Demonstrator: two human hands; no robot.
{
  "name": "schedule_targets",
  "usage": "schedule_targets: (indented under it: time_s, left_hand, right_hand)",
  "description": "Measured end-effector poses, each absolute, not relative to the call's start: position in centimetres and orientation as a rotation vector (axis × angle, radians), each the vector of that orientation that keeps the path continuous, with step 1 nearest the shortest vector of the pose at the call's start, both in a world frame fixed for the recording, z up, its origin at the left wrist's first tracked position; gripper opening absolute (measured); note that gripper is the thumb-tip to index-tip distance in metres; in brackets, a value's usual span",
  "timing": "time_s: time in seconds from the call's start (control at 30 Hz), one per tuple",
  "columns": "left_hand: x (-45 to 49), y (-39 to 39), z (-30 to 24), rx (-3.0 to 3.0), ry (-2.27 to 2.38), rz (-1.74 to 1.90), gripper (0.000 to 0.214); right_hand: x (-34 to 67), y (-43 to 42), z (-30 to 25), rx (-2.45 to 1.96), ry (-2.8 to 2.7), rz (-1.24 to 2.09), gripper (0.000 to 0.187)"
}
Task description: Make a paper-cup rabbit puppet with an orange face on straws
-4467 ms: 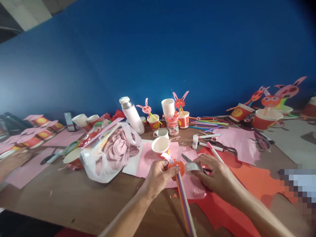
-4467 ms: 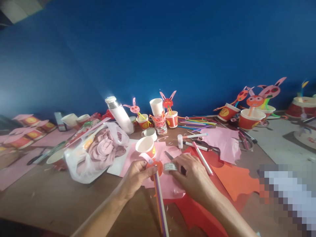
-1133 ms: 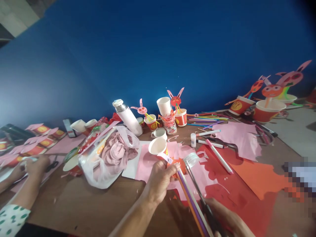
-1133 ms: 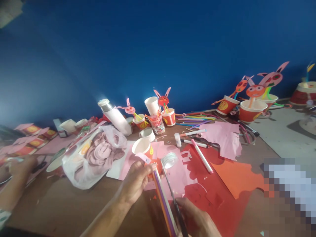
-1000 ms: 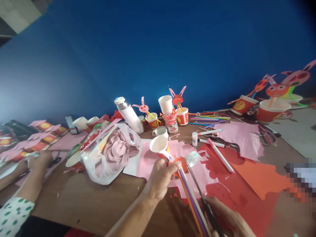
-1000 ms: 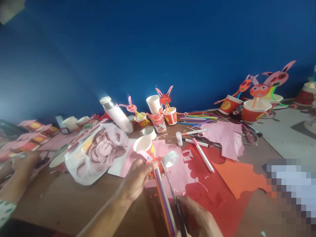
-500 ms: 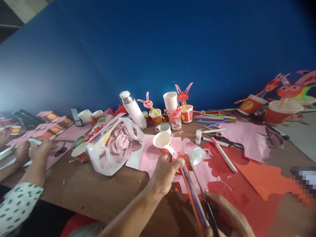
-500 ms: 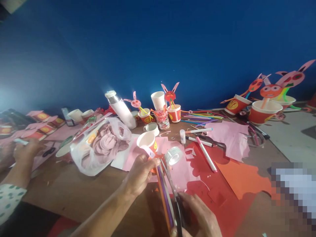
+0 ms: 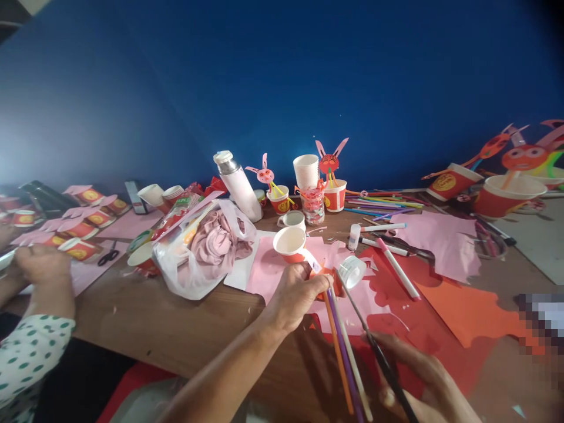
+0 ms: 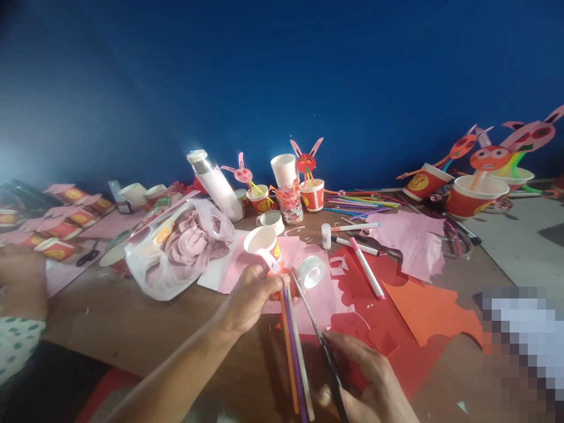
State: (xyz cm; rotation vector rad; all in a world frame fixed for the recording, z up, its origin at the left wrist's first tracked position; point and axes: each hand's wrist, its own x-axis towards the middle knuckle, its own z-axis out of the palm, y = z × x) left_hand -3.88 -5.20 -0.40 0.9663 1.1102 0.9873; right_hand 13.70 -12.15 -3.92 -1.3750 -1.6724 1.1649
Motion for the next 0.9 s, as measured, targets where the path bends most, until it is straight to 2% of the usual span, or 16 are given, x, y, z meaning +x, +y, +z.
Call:
schedule_targets:
  time_s: [0.23,0.43,0.6,0.9]
  left_hand:
    - [-4.1,-5.1,-0.6,0.959,1.126,0.983,0.008]
    - [-4.3,-5.1,-0.8,0.856,1.064,0.979,0.005]
    - [-4.5,-5.1,-0.9,0.863,1.057,0.958,0.004]
    - [-4.6,-5.0,-1.3,0.863,1.055,0.959,0.011]
  right_hand:
    - [14.2,-12.6,-5.3,-1.498,-1.543,1.19,0.036]
    - [14.2,-12.3,-5.5,-1.303,-1.529,1.437,0.039]
    - [14.7,-12.4,-5.9,-1.346,-1.473,1.425,0.052]
    - [14.6,-12.2,-6.4,-1.355,-1.519,1.363,0.036]
